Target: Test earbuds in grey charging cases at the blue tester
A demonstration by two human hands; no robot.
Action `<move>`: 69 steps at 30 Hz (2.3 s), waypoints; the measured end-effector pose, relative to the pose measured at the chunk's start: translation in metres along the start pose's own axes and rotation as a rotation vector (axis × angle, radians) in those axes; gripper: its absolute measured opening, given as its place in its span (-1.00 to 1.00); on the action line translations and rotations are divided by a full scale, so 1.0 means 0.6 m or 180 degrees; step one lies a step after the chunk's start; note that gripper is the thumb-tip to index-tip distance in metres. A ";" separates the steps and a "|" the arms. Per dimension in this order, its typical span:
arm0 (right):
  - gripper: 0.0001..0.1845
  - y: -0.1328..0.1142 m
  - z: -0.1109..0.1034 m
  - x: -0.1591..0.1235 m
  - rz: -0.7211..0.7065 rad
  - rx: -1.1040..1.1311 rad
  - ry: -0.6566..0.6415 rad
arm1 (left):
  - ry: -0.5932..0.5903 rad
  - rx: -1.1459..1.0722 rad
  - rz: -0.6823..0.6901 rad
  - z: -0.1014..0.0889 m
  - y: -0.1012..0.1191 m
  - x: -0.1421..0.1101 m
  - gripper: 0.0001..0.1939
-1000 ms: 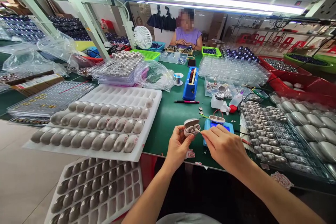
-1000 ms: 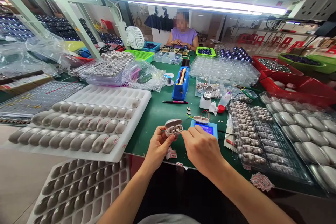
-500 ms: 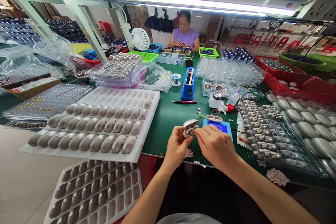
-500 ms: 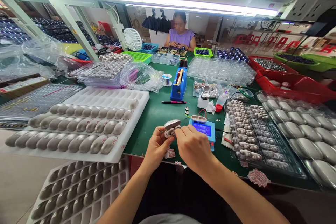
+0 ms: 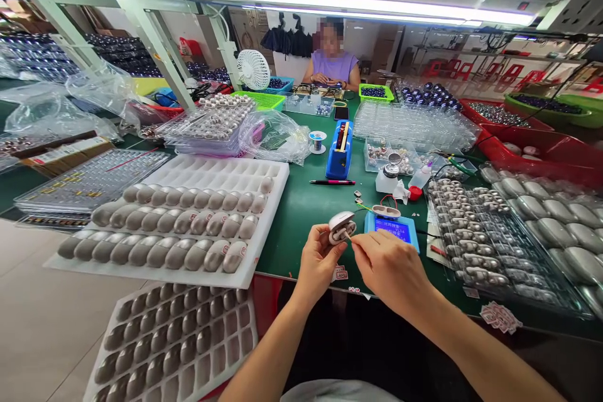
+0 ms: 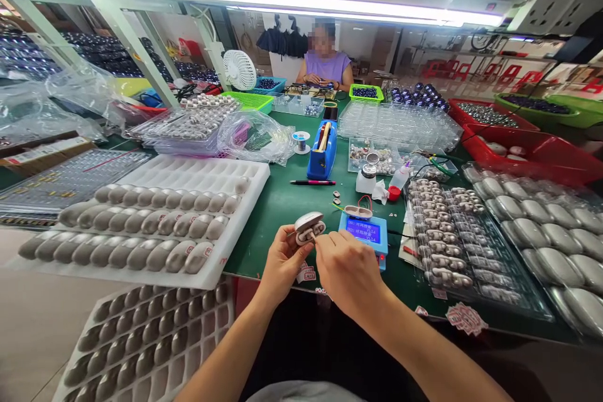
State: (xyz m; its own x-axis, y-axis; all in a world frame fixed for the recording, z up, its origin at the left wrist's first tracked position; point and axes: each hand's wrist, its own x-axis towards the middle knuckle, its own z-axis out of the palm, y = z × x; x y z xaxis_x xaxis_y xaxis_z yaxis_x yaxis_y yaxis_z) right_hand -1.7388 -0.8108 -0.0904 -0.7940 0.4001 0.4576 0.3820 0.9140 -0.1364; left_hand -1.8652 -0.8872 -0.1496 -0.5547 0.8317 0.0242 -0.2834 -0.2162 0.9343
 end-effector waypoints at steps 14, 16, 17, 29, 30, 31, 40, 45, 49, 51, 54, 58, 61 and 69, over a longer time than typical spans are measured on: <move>-0.83 0.023 -0.024 -0.004 0.0110 0.0237 -0.0237 | 0.0013 -0.0673 -0.0181 -0.007 -0.002 0.007 -0.60; -0.81 0.027 -0.024 0.001 0.0134 0.0156 -0.0147 | 0.0071 -0.0725 -0.0259 -0.008 -0.001 0.008 -0.57; -0.80 0.028 -0.023 0.004 0.0142 0.0101 -0.0060 | 0.0100 -0.0747 -0.0303 -0.009 0.000 0.009 -0.55; -0.75 0.042 0.002 0.047 0.0060 -0.0451 0.0406 | 0.0110 -0.0861 -0.0395 -0.010 0.003 0.012 -0.53; -0.79 0.045 0.003 0.050 0.0127 -0.0532 0.0412 | 0.0133 -0.0888 -0.0410 -0.010 0.004 0.013 -0.52; -0.81 0.049 0.003 0.053 0.0175 -0.0606 0.0400 | 0.0158 -0.0929 -0.0420 -0.010 0.004 0.013 -0.52; -0.88 0.045 0.035 0.083 0.0370 -0.0638 -0.0298 | 0.0641 -0.1271 -0.0318 -0.010 0.005 0.016 -0.50; -0.84 0.045 0.029 0.095 0.0024 0.0036 -0.0068 | 0.0517 -0.1167 -0.0230 -0.011 0.004 0.012 -0.56; -0.82 0.047 0.019 0.086 -0.0256 0.0768 0.0110 | 0.0171 -0.0859 -0.0161 -0.010 0.000 0.009 -0.57; -0.82 0.046 0.019 0.073 -0.0247 0.0746 0.0200 | 0.0043 -0.0672 -0.0090 -0.010 -0.002 0.007 -0.58; -0.81 0.041 0.026 0.051 -0.0253 0.0851 0.0250 | -0.0148 -0.0411 -0.0035 -0.010 -0.004 0.004 -0.59; -0.84 0.041 0.024 0.034 -0.0177 0.1306 0.0120 | -0.0344 -0.0246 -0.0108 -0.010 -0.002 0.002 -0.60; -0.87 0.064 0.004 0.036 -0.0028 0.1407 0.0122 | -0.0339 -0.0145 -0.0150 -0.011 -0.002 0.001 -0.61; -0.85 0.159 -0.027 0.048 0.0450 -0.0102 0.0004 | -0.0213 -0.0067 -0.0159 -0.014 -0.004 0.003 -0.64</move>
State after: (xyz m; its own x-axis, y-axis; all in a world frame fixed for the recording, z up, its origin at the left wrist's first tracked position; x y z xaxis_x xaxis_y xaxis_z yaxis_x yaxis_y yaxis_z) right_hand -1.7177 -0.7131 -0.0759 -0.7306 0.5247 0.4369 0.5049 0.8460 -0.1715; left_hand -1.8719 -0.8897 -0.1547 -0.4861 0.8739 0.0022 -0.3262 -0.1838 0.9273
